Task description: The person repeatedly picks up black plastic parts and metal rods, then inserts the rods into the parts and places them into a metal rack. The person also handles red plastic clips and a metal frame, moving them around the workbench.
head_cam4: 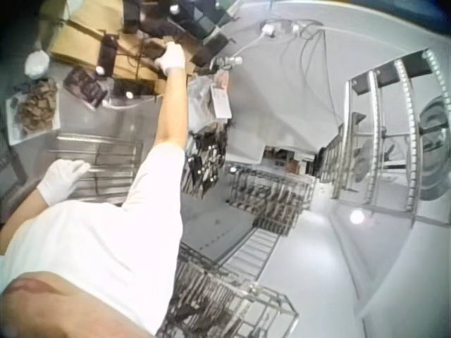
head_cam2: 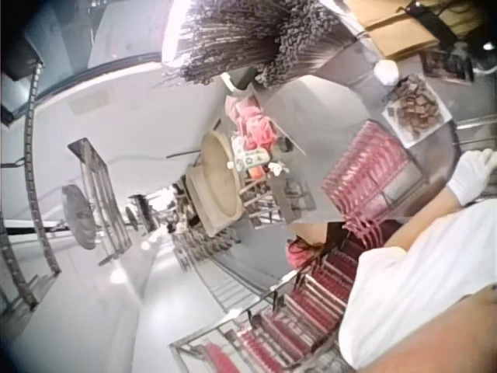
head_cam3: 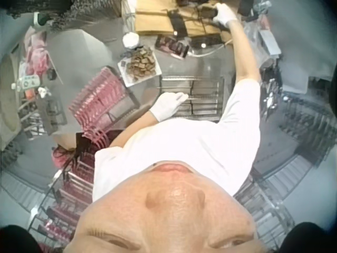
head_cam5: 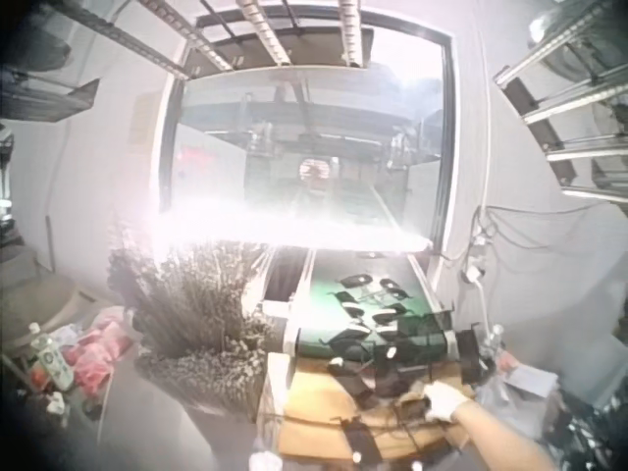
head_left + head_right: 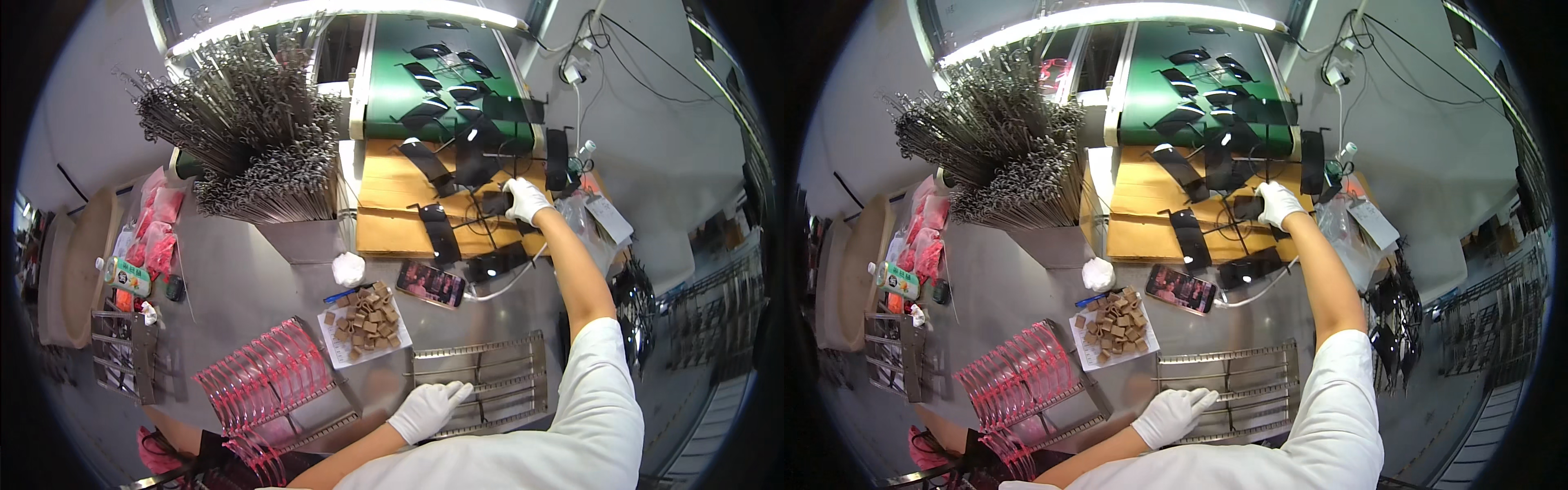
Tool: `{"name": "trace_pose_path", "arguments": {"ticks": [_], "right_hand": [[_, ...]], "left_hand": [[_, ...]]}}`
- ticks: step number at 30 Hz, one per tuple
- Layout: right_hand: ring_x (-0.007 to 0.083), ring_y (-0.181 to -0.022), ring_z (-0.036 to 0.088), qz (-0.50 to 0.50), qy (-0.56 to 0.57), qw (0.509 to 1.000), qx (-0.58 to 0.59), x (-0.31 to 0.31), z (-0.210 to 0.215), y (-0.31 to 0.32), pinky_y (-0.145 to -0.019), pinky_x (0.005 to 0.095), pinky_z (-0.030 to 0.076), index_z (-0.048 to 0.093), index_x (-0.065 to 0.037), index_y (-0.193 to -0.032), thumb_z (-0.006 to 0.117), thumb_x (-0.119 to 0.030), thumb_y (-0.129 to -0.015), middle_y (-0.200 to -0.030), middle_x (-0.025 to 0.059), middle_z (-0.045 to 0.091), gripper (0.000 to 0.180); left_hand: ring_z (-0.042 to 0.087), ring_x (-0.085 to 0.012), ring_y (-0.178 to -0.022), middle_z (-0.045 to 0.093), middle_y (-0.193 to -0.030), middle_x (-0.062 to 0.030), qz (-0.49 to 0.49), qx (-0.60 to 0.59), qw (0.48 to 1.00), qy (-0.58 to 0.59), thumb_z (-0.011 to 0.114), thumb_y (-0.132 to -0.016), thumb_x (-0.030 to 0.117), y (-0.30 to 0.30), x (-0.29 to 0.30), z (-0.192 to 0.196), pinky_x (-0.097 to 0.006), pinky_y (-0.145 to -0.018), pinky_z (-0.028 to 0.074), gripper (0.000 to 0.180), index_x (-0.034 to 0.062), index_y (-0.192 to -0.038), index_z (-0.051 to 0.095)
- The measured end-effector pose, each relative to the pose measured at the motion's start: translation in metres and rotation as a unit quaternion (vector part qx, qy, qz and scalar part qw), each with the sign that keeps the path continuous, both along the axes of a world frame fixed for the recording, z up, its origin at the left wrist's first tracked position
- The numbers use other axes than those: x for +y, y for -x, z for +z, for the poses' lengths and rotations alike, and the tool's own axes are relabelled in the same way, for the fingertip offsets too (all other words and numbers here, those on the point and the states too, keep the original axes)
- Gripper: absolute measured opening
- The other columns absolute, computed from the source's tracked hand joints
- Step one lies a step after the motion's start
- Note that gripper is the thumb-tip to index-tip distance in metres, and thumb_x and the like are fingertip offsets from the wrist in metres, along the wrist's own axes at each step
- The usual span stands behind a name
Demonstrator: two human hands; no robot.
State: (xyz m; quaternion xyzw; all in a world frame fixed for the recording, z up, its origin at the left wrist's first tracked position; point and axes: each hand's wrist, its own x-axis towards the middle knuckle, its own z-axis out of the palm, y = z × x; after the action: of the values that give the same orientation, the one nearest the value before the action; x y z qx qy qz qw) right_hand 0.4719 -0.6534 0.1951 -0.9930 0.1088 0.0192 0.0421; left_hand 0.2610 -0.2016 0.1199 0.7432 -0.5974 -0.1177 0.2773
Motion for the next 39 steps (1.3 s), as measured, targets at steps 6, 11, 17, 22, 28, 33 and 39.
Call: {"name": "trace_pose_path", "arguments": {"ticks": [6, 11, 17, 22, 28, 33, 39], "right_hand": [[0.0383, -0.115, 0.060, -0.018, 0.097, 0.994, -0.041, 0.027, 0.038, 0.017, -0.098, 0.0438, 0.052, 0.060, -0.006, -0.118, 0.094, -0.020, -0.061, -0.119, 0.0206, 0.060, 0.067], [0.0389, -0.111, 0.059, 0.013, 0.046, 0.995, -0.092, 0.069, 0.084, 0.071, -0.099, 0.0429, 0.051, 0.058, -0.005, -0.117, 0.093, -0.022, -0.061, -0.115, 0.0214, 0.059, 0.068], [0.0402, -0.117, 0.057, 0.120, -0.063, 0.979, -0.155, 0.153, 0.138, 0.209, -0.099, 0.0451, 0.049, 0.057, -0.008, -0.122, 0.084, -0.009, -0.069, -0.120, 0.0196, 0.058, 0.060], [0.0387, -0.112, 0.060, 0.142, -0.080, 0.966, -0.200, 0.204, 0.158, 0.315, -0.098, 0.0447, 0.050, 0.060, -0.009, -0.116, 0.078, -0.003, -0.067, -0.116, 0.0133, 0.060, 0.053], [0.0362, -0.113, 0.057, 0.134, -0.055, 0.952, -0.271, 0.253, 0.163, 0.378, -0.100, 0.0438, 0.048, 0.062, -0.011, -0.123, 0.074, 0.005, -0.059, -0.113, 0.0138, 0.056, 0.067], [0.0386, -0.112, 0.056, 0.172, -0.027, 0.927, -0.331, 0.283, 0.175, 0.396, -0.102, 0.0486, 0.047, 0.061, -0.011, -0.125, 0.074, 0.005, -0.055, -0.112, 0.0120, 0.056, 0.073], [0.0384, -0.109, 0.058, 0.275, -0.047, 0.901, -0.332, 0.302, 0.179, 0.375, -0.097, 0.0460, 0.048, 0.069, -0.008, -0.115, 0.064, 0.008, -0.062, -0.119, 0.0149, 0.058, 0.056]], "left_hand": [[0.067, -0.0286, -0.090, 0.063, -0.131, -0.0121, 0.001, -0.034, 0.999, 0.000, 0.067, -0.085, 0.018, 0.004, 0.004, -0.002, -0.044, -0.076, 0.056, 0.063, 0.0056, -0.144, 0.049], [0.066, -0.0286, -0.088, 0.065, -0.125, -0.0114, 0.018, -0.062, 0.998, 0.011, 0.063, -0.087, 0.014, 0.007, 0.003, 0.002, -0.043, -0.075, 0.055, 0.058, 0.0103, -0.144, 0.051], [0.066, -0.0235, -0.081, 0.070, -0.107, -0.0020, 0.105, -0.126, 0.985, 0.055, 0.058, -0.087, 0.006, 0.016, -0.002, -0.016, -0.037, -0.072, 0.055, 0.054, 0.0202, -0.139, 0.058], [0.066, -0.0243, -0.079, 0.070, -0.098, -0.0025, 0.103, -0.146, 0.980, 0.090, 0.060, -0.087, 0.008, 0.012, -0.014, -0.027, -0.039, -0.071, 0.056, 0.050, 0.0211, -0.135, 0.062], [0.070, -0.0276, -0.094, 0.071, -0.100, -0.0104, 0.079, -0.113, 0.991, 0.007, 0.061, -0.093, 0.016, 0.007, -0.019, -0.018, -0.038, -0.080, 0.057, 0.040, 0.0169, -0.133, 0.062], [0.059, -0.0276, -0.126, 0.056, -0.138, -0.0123, -0.052, 0.331, 0.924, 0.183, 0.067, -0.086, 0.000, -0.032, -0.023, 0.039, -0.038, -0.105, 0.049, 0.064, 0.0062, -0.146, 0.045], [0.057, -0.0268, -0.128, 0.048, -0.145, -0.0131, -0.119, 0.427, 0.829, 0.340, 0.082, -0.072, 0.011, -0.053, -0.017, 0.182, -0.043, -0.111, 0.042, 0.099, 0.0160, -0.153, 0.024]]}}
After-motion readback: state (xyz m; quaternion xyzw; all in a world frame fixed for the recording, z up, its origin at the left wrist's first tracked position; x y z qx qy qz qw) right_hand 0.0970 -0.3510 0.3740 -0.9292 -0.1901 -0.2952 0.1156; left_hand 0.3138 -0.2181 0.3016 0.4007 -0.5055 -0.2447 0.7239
